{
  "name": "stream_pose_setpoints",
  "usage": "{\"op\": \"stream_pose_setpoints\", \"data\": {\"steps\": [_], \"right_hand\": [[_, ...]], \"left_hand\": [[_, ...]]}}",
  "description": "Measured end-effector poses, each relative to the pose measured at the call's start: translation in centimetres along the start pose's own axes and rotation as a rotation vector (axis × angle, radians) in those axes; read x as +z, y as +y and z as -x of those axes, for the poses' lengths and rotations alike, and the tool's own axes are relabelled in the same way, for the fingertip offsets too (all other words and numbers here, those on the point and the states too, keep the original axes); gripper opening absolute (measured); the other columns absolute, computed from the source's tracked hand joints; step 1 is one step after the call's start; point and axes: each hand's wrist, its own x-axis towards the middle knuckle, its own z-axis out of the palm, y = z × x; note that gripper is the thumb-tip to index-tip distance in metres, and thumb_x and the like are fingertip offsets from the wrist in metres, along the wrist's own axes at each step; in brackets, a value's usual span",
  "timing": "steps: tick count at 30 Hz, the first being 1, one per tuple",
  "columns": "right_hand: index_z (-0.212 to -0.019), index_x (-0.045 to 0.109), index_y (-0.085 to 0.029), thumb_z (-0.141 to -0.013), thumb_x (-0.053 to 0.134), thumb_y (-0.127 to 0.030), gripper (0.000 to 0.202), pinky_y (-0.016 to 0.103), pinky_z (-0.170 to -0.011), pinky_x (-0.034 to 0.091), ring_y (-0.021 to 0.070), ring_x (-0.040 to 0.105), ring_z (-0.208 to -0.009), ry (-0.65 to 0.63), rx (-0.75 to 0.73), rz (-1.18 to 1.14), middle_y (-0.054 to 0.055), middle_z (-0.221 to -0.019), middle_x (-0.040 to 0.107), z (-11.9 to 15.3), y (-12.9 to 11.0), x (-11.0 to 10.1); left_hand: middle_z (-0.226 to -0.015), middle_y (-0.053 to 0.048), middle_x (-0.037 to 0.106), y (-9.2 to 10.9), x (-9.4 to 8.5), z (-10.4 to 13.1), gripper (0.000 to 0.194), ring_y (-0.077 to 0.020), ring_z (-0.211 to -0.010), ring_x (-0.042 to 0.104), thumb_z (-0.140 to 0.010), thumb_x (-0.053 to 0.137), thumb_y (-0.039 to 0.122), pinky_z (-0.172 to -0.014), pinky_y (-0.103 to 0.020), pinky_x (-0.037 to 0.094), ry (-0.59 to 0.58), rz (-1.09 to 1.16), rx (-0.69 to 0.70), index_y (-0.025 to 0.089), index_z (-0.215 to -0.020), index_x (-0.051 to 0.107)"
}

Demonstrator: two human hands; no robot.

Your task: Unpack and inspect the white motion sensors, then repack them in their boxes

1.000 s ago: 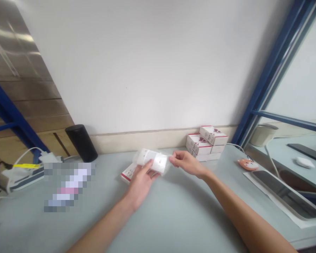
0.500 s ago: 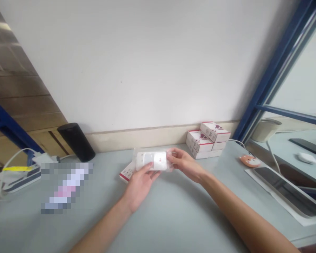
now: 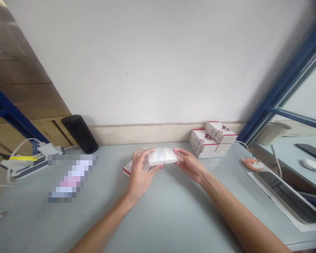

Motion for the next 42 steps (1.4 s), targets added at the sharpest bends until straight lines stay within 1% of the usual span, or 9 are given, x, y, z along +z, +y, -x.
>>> {"op": "stream_pose_setpoints", "data": {"steps": [4, 9, 12, 15, 22, 28, 34, 38, 42], "right_hand": [[-0.084, 0.073, -0.020, -0.062, 0.093, -0.021, 0.030, 0.024, -0.066, 0.047, 0.0106, 0.051, -0.073, -0.047, -0.071, -0.007, 0.001, -0.090, 0.064, 0.3, -0.7, 0.3], [-0.107, 0.080, -0.019, -0.080, 0.087, -0.046, 0.038, 0.031, -0.088, 0.054, 0.0174, 0.064, -0.093, -0.115, -0.052, 0.021, 0.009, -0.111, 0.073, 0.6, -1.5, -0.3], [-0.111, 0.080, -0.021, -0.073, 0.093, -0.043, 0.046, 0.033, -0.096, 0.053, 0.0198, 0.067, -0.105, -0.146, -0.020, 0.070, 0.009, -0.118, 0.075, 0.4, -1.6, -0.9], [-0.108, 0.081, -0.020, -0.066, 0.097, -0.040, 0.049, 0.034, -0.093, 0.051, 0.0189, 0.067, -0.095, -0.099, -0.029, 0.196, 0.008, -0.109, 0.077, 0.1, -1.2, -1.3], [-0.095, 0.079, -0.017, -0.081, 0.078, -0.052, 0.038, 0.034, -0.076, 0.045, 0.0165, 0.057, -0.072, 0.006, -0.207, 0.537, 0.001, -0.072, 0.067, -0.2, -0.3, -0.9], [-0.096, 0.074, -0.019, -0.086, 0.068, -0.047, 0.031, 0.033, -0.072, 0.046, 0.0179, 0.057, -0.071, 0.084, -0.284, 0.621, 0.001, -0.073, 0.064, 0.4, -0.6, 0.0], [-0.099, 0.068, -0.021, -0.091, 0.062, -0.044, 0.025, 0.033, -0.073, 0.047, 0.0186, 0.060, -0.075, 0.108, -0.401, 0.720, 0.004, -0.087, 0.069, -0.1, 0.0, -0.7], [-0.114, 0.066, -0.022, -0.092, 0.063, -0.042, 0.029, 0.031, -0.067, 0.043, 0.0166, 0.054, -0.070, -0.006, -0.383, 0.720, -0.001, -0.078, 0.060, -0.1, -0.1, -1.3], [-0.123, 0.062, -0.024, -0.091, 0.068, -0.043, 0.038, 0.030, -0.066, 0.042, 0.0149, 0.052, -0.069, -0.070, -0.350, 0.575, -0.004, -0.077, 0.057, 0.7, -0.9, -0.5]], "left_hand": [[-0.142, -0.009, 0.062, 0.1, -0.5, -0.1, 0.042, -0.0296, -0.132, 0.062, -0.083, 0.086, 0.040, -0.113, -0.045, 0.049, 0.008, -0.146, 0.101, 0.030, -0.119, 0.067], [-0.138, -0.008, 0.069, 0.0, -1.1, -0.1, 0.044, -0.0290, -0.126, 0.067, -0.088, 0.082, 0.040, -0.115, -0.046, 0.049, -0.025, -0.247, 0.110, 0.031, -0.127, 0.062], [-0.137, -0.008, 0.070, -0.7, -1.5, -0.5, 0.045, -0.0296, -0.127, 0.066, -0.088, 0.082, 0.040, -0.115, -0.046, 0.049, -0.036, -0.260, 0.214, 0.032, -0.129, 0.064], [-0.138, -0.007, 0.071, -0.9, -1.8, -0.7, 0.039, -0.0297, -0.130, 0.065, -0.090, 0.079, 0.040, -0.116, -0.045, 0.048, -0.092, -0.288, 0.292, 0.034, -0.128, 0.069], [-0.126, -0.005, 0.075, 0.2, -1.8, -0.2, 0.032, -0.0262, -0.117, 0.072, -0.094, 0.073, 0.044, -0.103, -0.035, 0.054, -0.145, -0.351, 0.228, 0.032, -0.123, 0.073], [-0.115, -0.004, 0.078, 1.6, -0.9, 0.5, 0.037, -0.0244, -0.100, 0.074, -0.093, 0.070, 0.054, -0.086, -0.032, 0.058, -0.195, -0.288, -0.039, 0.029, -0.121, 0.071], [-0.102, -0.006, 0.076, 2.6, 0.6, 1.2, 0.056, -0.0164, -0.048, 0.066, -0.094, 0.062, 0.066, -0.044, -0.029, 0.052, -0.340, 0.209, -0.516, 0.024, -0.131, 0.060], [-0.062, 0.002, 0.065, 2.7, 0.0, 0.5, 0.062, -0.0180, -0.041, 0.062, -0.099, 0.055, 0.064, -0.039, -0.026, 0.047, -0.441, 0.346, -0.647, 0.019, -0.142, 0.054], [-0.077, -0.005, 0.075, 2.6, -1.1, -0.6, 0.068, -0.0150, -0.041, 0.060, -0.103, 0.045, 0.062, -0.038, -0.023, 0.042, -0.546, 0.598, -0.804, 0.025, -0.160, 0.040]]}}
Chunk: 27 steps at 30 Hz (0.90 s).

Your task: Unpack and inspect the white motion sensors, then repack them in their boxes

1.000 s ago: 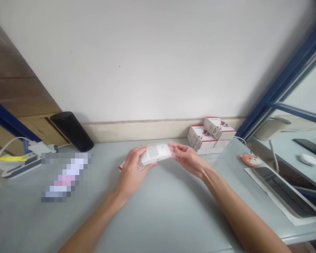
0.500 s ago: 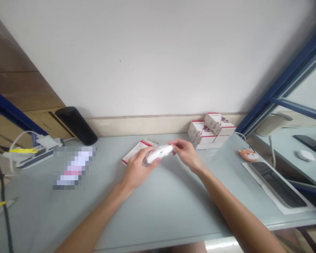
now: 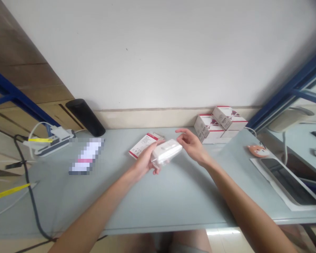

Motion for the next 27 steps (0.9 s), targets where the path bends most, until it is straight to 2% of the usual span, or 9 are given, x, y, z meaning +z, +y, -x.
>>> {"op": "stream_pose_setpoints", "data": {"steps": [4, 7, 10, 13, 15, 17, 19, 22, 27], "right_hand": [[-0.119, 0.062, -0.025, -0.088, 0.068, -0.039, 0.035, 0.030, -0.067, 0.043, 0.0144, 0.051, -0.069, 0.148, -0.021, -0.093, -0.004, -0.079, 0.058, 0.4, -1.1, 1.4], [-0.116, 0.061, -0.024, -0.084, 0.065, -0.034, 0.034, 0.030, -0.065, 0.043, 0.0152, 0.052, -0.068, 0.290, 0.008, -0.085, -0.005, -0.075, 0.057, 0.6, -0.9, 2.3], [-0.115, 0.060, -0.023, -0.079, 0.062, -0.030, 0.037, 0.030, -0.063, 0.042, 0.0153, 0.051, -0.063, 0.312, 0.109, -0.107, -0.006, -0.069, 0.056, 0.6, 0.0, 2.7], [-0.114, 0.059, -0.022, -0.076, 0.062, -0.031, 0.040, 0.030, -0.061, 0.040, 0.0149, 0.051, -0.062, 0.328, 0.146, -0.157, -0.006, -0.071, 0.058, 0.7, 0.7, 2.9], [-0.115, 0.058, -0.023, -0.080, 0.065, -0.034, 0.037, 0.030, -0.062, 0.040, 0.0153, 0.050, -0.063, 0.369, 0.111, -0.167, -0.006, -0.070, 0.055, 0.7, 0.8, 3.0], [-0.115, 0.057, -0.024, -0.085, 0.068, -0.041, 0.036, 0.031, -0.065, 0.042, 0.0162, 0.051, -0.065, 0.388, 0.036, -0.178, -0.007, -0.068, 0.052, 0.8, 0.8, 3.2], [-0.115, 0.057, -0.026, -0.089, 0.071, -0.046, 0.036, 0.031, -0.067, 0.043, 0.0165, 0.052, -0.068, 0.356, -0.054, -0.192, -0.006, -0.071, 0.053, 0.8, 0.5, 3.3], [-0.114, 0.059, -0.028, -0.089, 0.075, -0.050, 0.037, 0.031, -0.069, 0.044, 0.0166, 0.053, -0.071, 0.238, -0.150, -0.214, -0.004, -0.076, 0.055, 0.8, 0.1, 3.1], [-0.125, 0.061, -0.030, -0.087, 0.083, -0.048, 0.048, 0.029, -0.067, 0.046, 0.0155, 0.053, -0.071, -0.038, -0.136, -0.243, -0.004, -0.080, 0.053, 0.9, -0.6, 1.9]], "left_hand": [[-0.086, -0.007, 0.077, 0.7, -0.6, 0.3, 0.068, -0.0128, -0.042, 0.059, -0.106, 0.043, 0.059, -0.041, -0.021, 0.040, -0.149, 0.232, -0.035, 0.034, -0.167, 0.028], [-0.101, -0.010, 0.078, 1.0, -0.5, 1.0, 0.074, -0.0159, -0.062, 0.069, -0.098, 0.058, 0.066, -0.055, -0.025, 0.050, -0.238, 0.339, 0.069, 0.030, -0.161, 0.042], [-0.119, -0.016, 0.077, 0.9, 0.1, 1.5, 0.075, -0.0193, -0.078, 0.073, -0.084, 0.082, 0.056, -0.072, -0.031, 0.056, -0.286, 0.163, 0.186, 0.024, -0.147, 0.057], [-0.097, -0.010, 0.079, 0.3, 1.2, 1.3, 0.062, -0.0133, -0.059, 0.067, -0.089, 0.079, 0.052, -0.060, -0.027, 0.050, -0.052, -0.142, 0.260, 0.019, -0.138, 0.061], [-0.085, -0.006, 0.077, -0.2, 1.7, 1.0, 0.058, -0.0091, -0.047, 0.058, -0.090, 0.074, 0.061, -0.050, -0.024, 0.042, 0.151, -0.276, 0.321, 0.015, -0.125, 0.066], [-0.081, -0.006, 0.075, -0.4, 1.9, 0.7, 0.060, -0.0074, -0.042, 0.053, -0.090, 0.067, 0.070, -0.044, -0.023, 0.037, 0.269, -0.312, 0.335, 0.013, -0.106, 0.069], [-0.080, -0.006, 0.075, -0.2, 1.7, 0.5, 0.065, -0.0076, -0.039, 0.052, -0.092, 0.057, 0.076, -0.040, -0.024, 0.034, 0.296, -0.253, 0.301, 0.013, -0.098, 0.068], [-0.075, -0.003, 0.071, 0.5, 0.6, 0.4, 0.065, -0.0068, -0.037, 0.049, -0.094, 0.051, 0.077, -0.037, -0.021, 0.027, 0.249, -0.117, 0.251, 0.015, -0.102, 0.066], [-0.059, 0.003, 0.059, 1.3, -1.3, 0.3, 0.063, -0.0053, -0.036, 0.041, -0.095, 0.049, 0.077, -0.037, -0.019, 0.020, 0.114, -0.012, 0.120, 0.017, -0.107, 0.064]]}}
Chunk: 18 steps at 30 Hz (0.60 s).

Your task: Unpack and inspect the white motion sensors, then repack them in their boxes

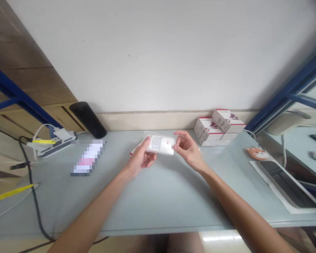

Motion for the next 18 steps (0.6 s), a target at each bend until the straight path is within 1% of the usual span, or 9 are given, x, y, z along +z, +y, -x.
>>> {"op": "stream_pose_setpoints", "data": {"steps": [4, 7, 9, 11, 12, 14, 15, 16, 18], "right_hand": [[-0.148, 0.053, -0.035, -0.087, 0.083, -0.049, 0.070, 0.031, -0.075, 0.054, 0.0166, 0.064, -0.085, -0.308, 0.165, -0.071, 0.004, -0.115, 0.064, 0.4, -0.6, -0.5], [-0.142, 0.061, -0.033, -0.083, 0.088, -0.045, 0.066, 0.035, -0.082, 0.058, 0.0174, 0.067, -0.089, -0.417, 0.264, -0.126, 0.006, -0.127, 0.068, 0.7, -0.6, -0.2], [-0.134, 0.067, -0.031, -0.078, 0.092, -0.043, 0.063, 0.034, -0.082, 0.059, 0.0178, 0.068, -0.091, -0.366, 0.278, -0.131, 0.005, -0.126, 0.070, 0.7, -0.7, 0.0], [-0.131, 0.069, -0.030, -0.076, 0.093, -0.043, 0.062, 0.034, -0.081, 0.059, 0.0188, 0.068, -0.094, -0.259, 0.256, -0.106, 0.005, -0.124, 0.071, 0.6, -0.8, 0.2], [-0.131, 0.068, -0.030, -0.077, 0.091, -0.045, 0.060, 0.035, -0.082, 0.059, 0.0191, 0.069, -0.094, -0.197, 0.241, -0.084, 0.006, -0.126, 0.072, 0.5, -0.9, 0.2], [-0.132, 0.067, -0.030, -0.080, 0.088, -0.047, 0.059, 0.037, -0.081, 0.060, 0.0189, 0.069, -0.089, -0.049, 0.197, -0.010, 0.006, -0.128, 0.072, 0.2, -0.8, 0.1], [-0.131, 0.066, -0.030, -0.080, 0.087, -0.048, 0.058, 0.038, -0.081, 0.059, 0.0193, 0.070, -0.088, 0.024, 0.171, 0.043, 0.007, -0.127, 0.073, 0.1, -0.7, -0.1], [-0.130, 0.066, -0.029, -0.080, 0.087, -0.048, 0.058, 0.038, -0.080, 0.059, 0.0203, 0.070, -0.089, 0.087, 0.142, 0.110, 0.007, -0.126, 0.074, -0.1, -0.5, -0.3], [-0.127, 0.067, -0.028, -0.078, 0.088, -0.046, 0.057, 0.039, -0.082, 0.057, 0.0229, 0.070, -0.094, 0.168, 0.085, 0.264, 0.007, -0.120, 0.076, -0.4, 0.2, -0.6]], "left_hand": [[-0.050, 0.005, 0.053, 0.0, -0.3, -0.1, 0.067, -0.0053, -0.034, 0.032, -0.092, 0.049, 0.081, -0.036, -0.020, 0.016, 0.032, -0.055, -0.057, 0.018, -0.103, 0.066], [-0.048, 0.004, 0.051, 0.1, -0.3, 0.0, 0.073, -0.0061, -0.034, 0.032, -0.092, 0.041, 0.086, -0.037, -0.021, 0.017, 0.070, -0.208, -0.008, 0.017, -0.094, 0.066], [-0.051, 0.003, 0.053, 0.3, -0.5, 0.1, 0.077, -0.0070, -0.034, 0.033, -0.094, 0.032, 0.087, -0.038, -0.022, 0.020, 0.099, -0.313, 0.064, 0.017, -0.094, 0.067], [-0.060, 0.001, 0.060, 0.4, -1.0, 0.0, 0.075, -0.0095, -0.039, 0.040, -0.098, 0.030, 0.082, -0.042, -0.023, 0.030, 0.221, -0.414, 0.227, 0.018, -0.107, 0.066], [-0.069, 0.000, 0.065, 0.4, -1.3, 0.0, 0.069, -0.0117, -0.046, 0.049, -0.099, 0.034, 0.079, -0.047, -0.024, 0.038, 0.306, -0.494, 0.328, 0.019, -0.117, 0.065], [-0.097, -0.006, 0.073, 0.2, -2.1, -0.3, 0.059, -0.0193, -0.077, 0.067, -0.098, 0.051, 0.071, -0.069, -0.030, 0.053, 0.449, -0.744, 0.490, 0.024, -0.132, 0.061], [-0.114, -0.009, 0.073, 0.0, -2.5, -0.4, 0.060, -0.0248, -0.097, 0.069, -0.094, 0.061, 0.067, -0.082, -0.036, 0.056, 0.479, -0.898, 0.521, 0.026, -0.137, 0.060], [-0.127, -0.011, 0.071, -0.2, -2.9, -0.6, 0.064, -0.0303, -0.113, 0.067, -0.089, 0.069, 0.063, -0.093, -0.042, 0.055, 0.469, -1.043, 0.512, 0.028, -0.142, 0.059], [-0.137, -0.014, 0.068, -0.8, -3.5, -0.8, 0.068, -0.0366, -0.125, 0.064, -0.086, 0.076, 0.054, -0.100, -0.048, 0.053, 0.378, -1.224, 0.444, 0.029, -0.147, 0.058]]}}
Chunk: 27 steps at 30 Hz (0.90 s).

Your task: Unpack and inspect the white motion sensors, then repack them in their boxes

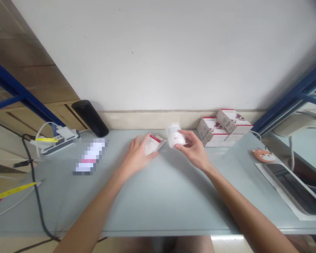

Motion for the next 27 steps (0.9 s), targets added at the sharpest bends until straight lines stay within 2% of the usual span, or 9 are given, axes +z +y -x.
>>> {"op": "stream_pose_setpoints", "data": {"steps": [3, 7, 10, 14, 17, 19, 23, 27], "right_hand": [[-0.126, 0.069, -0.028, -0.077, 0.088, -0.044, 0.055, 0.042, -0.088, 0.053, 0.0241, 0.067, -0.096, 0.056, -0.051, 0.178, 0.006, -0.115, 0.076, -0.3, 1.1, -0.1], [-0.127, 0.069, -0.029, -0.079, 0.085, -0.045, 0.054, 0.042, -0.092, 0.050, 0.0235, 0.063, -0.091, 0.140, -0.068, 0.254, 0.004, -0.103, 0.074, -0.2, 1.5, 0.0], [-0.123, 0.066, -0.027, -0.079, 0.085, -0.043, 0.051, 0.040, -0.091, 0.048, 0.0231, 0.061, -0.091, 0.178, -0.074, 0.231, 0.003, -0.099, 0.072, -0.1, 1.3, 0.1], [-0.118, 0.059, -0.025, -0.080, 0.084, -0.044, 0.049, 0.037, -0.088, 0.046, 0.0217, 0.058, -0.091, 0.213, -0.063, 0.148, 0.003, -0.098, 0.068, 0.1, 1.2, 0.7], [-0.097, 0.055, -0.025, -0.084, 0.079, -0.047, 0.034, 0.035, -0.088, 0.043, 0.0197, 0.054, -0.088, 0.224, -0.079, 0.106, -0.001, -0.089, 0.061, 0.5, 1.1, 1.3], [-0.089, 0.051, -0.025, -0.087, 0.075, -0.047, 0.032, 0.035, -0.089, 0.041, 0.0189, 0.052, -0.088, 0.216, -0.097, 0.098, -0.002, -0.087, 0.058, 0.7, 1.0, 1.5], [-0.093, 0.053, -0.026, -0.088, 0.075, -0.045, 0.030, 0.035, -0.087, 0.043, 0.0193, 0.054, -0.090, 0.216, -0.085, 0.069, 0.000, -0.091, 0.061, 1.0, 0.6, 1.7], [-0.093, 0.048, -0.027, -0.085, 0.080, -0.049, 0.040, 0.032, -0.072, 0.047, 0.0181, 0.054, -0.080, 0.283, -0.035, -0.103, -0.001, -0.086, 0.058, 1.5, 0.3, 2.2]], "left_hand": [[-0.137, -0.011, 0.070, -0.3, 0.6, 0.1, 0.063, -0.0337, -0.120, 0.069, -0.092, 0.071, 0.043, -0.098, -0.045, 0.055, -0.137, 0.003, 0.092, 0.031, -0.151, 0.055], [-0.149, -0.007, 0.064, 0.8, 0.9, 0.6, 0.060, -0.0336, -0.127, 0.066, -0.093, 0.070, 0.037, -0.109, -0.049, 0.051, -0.093, -0.104, 0.322, 0.033, -0.151, 0.055], [-0.150, -0.007, 0.064, 1.7, 1.4, 1.2, 0.054, -0.0319, -0.127, 0.067, -0.093, 0.071, 0.035, -0.109, -0.046, 0.051, -0.037, -0.155, 0.439, 0.034, -0.146, 0.060], [-0.147, -0.010, 0.065, 2.1, 2.7, 1.9, 0.049, -0.0310, -0.123, 0.069, -0.095, 0.069, 0.032, -0.105, -0.046, 0.054, 0.104, -0.173, 0.481, 0.030, -0.144, 0.061], [-0.144, -0.011, 0.066, 2.2, 3.4, 2.0, 0.048, -0.0305, -0.125, 0.068, -0.095, 0.070, 0.028, -0.105, -0.045, 0.054, 0.211, -0.158, 0.485, 0.030, -0.143, 0.061], [-0.143, -0.011, 0.067, 2.3, 3.6, 2.1, 0.048, -0.0298, -0.124, 0.069, -0.093, 0.072, 0.026, -0.106, -0.045, 0.054, 0.272, -0.124, 0.470, 0.030, -0.140, 0.062], [-0.142, -0.011, 0.067, 2.5, 3.8, 2.1, 0.049, -0.0285, -0.124, 0.069, -0.091, 0.073, 0.023, -0.106, -0.044, 0.056, 0.322, -0.079, 0.455, 0.029, -0.138, 0.060], [-0.144, -0.013, 0.065, 2.4, 3.7, 2.2, 0.053, -0.0289, -0.128, 0.068, -0.092, 0.071, 0.019, -0.108, -0.044, 0.056, 0.326, -0.097, 0.516, 0.030, -0.141, 0.057]]}}
